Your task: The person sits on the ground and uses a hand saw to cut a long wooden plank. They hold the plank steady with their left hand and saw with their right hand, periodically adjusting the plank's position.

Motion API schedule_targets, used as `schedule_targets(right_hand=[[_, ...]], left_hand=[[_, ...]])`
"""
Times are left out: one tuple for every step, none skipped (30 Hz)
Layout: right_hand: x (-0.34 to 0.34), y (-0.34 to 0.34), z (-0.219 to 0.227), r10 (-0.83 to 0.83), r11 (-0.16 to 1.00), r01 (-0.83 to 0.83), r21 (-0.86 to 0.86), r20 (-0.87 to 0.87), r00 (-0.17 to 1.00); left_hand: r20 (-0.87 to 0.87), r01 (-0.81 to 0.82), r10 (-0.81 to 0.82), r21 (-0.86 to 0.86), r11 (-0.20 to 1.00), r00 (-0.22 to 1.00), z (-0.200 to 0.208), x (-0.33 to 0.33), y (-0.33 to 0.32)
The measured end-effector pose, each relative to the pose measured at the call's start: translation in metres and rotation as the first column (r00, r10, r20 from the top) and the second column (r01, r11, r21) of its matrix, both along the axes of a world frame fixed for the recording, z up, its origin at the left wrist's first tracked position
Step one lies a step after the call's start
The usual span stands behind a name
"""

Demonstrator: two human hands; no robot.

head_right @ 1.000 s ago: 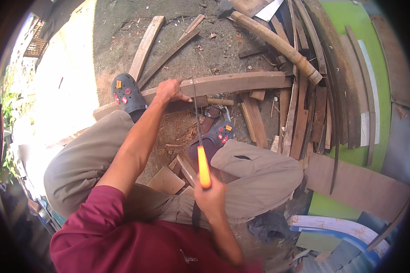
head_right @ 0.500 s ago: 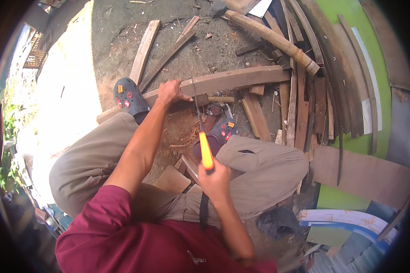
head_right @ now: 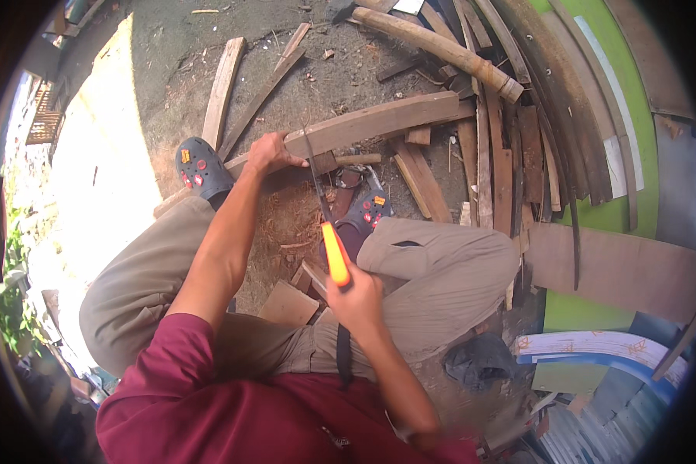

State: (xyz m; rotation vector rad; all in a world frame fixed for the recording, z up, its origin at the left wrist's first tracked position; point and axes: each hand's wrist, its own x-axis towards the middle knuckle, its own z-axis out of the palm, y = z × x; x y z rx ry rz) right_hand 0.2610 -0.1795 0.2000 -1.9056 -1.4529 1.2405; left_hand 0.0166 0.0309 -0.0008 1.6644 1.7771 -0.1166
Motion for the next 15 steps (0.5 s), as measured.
schedule_targets(right_hand=[[0.013,-0.019,0.007,-0.043,0.999,0.043,0.022,-0.024,0.999],[0.021,-0.027,0.01,-0.081,0.996,0.083,0.042,-0.051,0.995],[0.018,-0.018,0.0,-0.045,0.998,0.046,0.049,-0.025,0.999],[0.012,0.002,-0.02,-0.006,0.998,0.006,0.056,0.0,1.0],[0.0,0.041,-0.054,-0.023,0.996,0.023,0.081,0.002,1.0],[-0.015,0.067,-0.075,-0.04,0.995,0.04,0.096,-0.002,0.999],[-0.026,0.091,-0.094,-0.067,0.991,0.067,0.116,-0.006,0.998],[-0.026,0.102,-0.102,-0.059,0.992,0.059,0.113,0.002,0.998],[-0.034,0.106,-0.111,-0.042,0.987,0.042,0.154,-0.002,0.999],[-0.037,0.089,-0.116,-0.027,0.988,0.024,0.151,0.021,0.999],[-0.038,0.095,-0.108,-0.023,0.986,0.015,0.167,0.046,0.999],[-0.037,0.091,-0.096,-0.008,0.995,0.004,0.097,0.044,0.999],[-0.034,0.088,-0.068,-0.004,0.999,0.002,0.033,0.043,0.999],[-0.028,0.072,-0.038,0.012,1.0,-0.013,0.005,0.042,0.999],[-0.014,0.051,-0.014,0.031,1.0,-0.03,-0.008,0.05,0.998]], left_hand=[[-0.017,0.0,0.0,0.001,1.0,1.0,0.001,0.002,-0.001],[-0.037,-0.005,0.005,0.002,1.0,0.999,0.0,0.008,-0.003],[-0.062,0.008,-0.008,0.008,1.0,0.998,0.003,0.015,-0.001],[-0.09,0.019,-0.018,0.013,1.0,0.996,0.005,0.019,0.001],[-0.091,-0.003,0.012,0.097,0.995,0.996,0.0,0.021,-0.005],[-0.093,0.009,-0.003,0.062,0.998,0.996,-0.002,0.026,-0.013],[-0.103,0.02,-0.013,0.062,0.998,0.995,0.003,0.033,-0.005],[-0.102,0.009,-0.004,0.048,0.999,0.995,0.006,0.036,-0.001],[-0.096,0.005,0.0,0.047,0.999,0.995,0.011,0.028,0.009],[-0.067,0.002,-0.002,0.0,1.0,0.998,0.007,0.026,-0.003],[-0.047,-0.013,0.013,0.0,1.0,0.999,0.011,0.024,0.008],[-0.034,-0.012,0.012,0.002,1.0,0.999,0.014,0.024,0.016],[-0.026,-0.014,0.013,-0.018,1.0,1.0,0.014,0.022,0.011],[-0.02,-0.017,0.016,-0.045,0.999,1.0,0.013,0.014,0.003],[-0.021,-0.046,0.046,-0.022,0.999,0.999,0.01,0.006,0.001]])
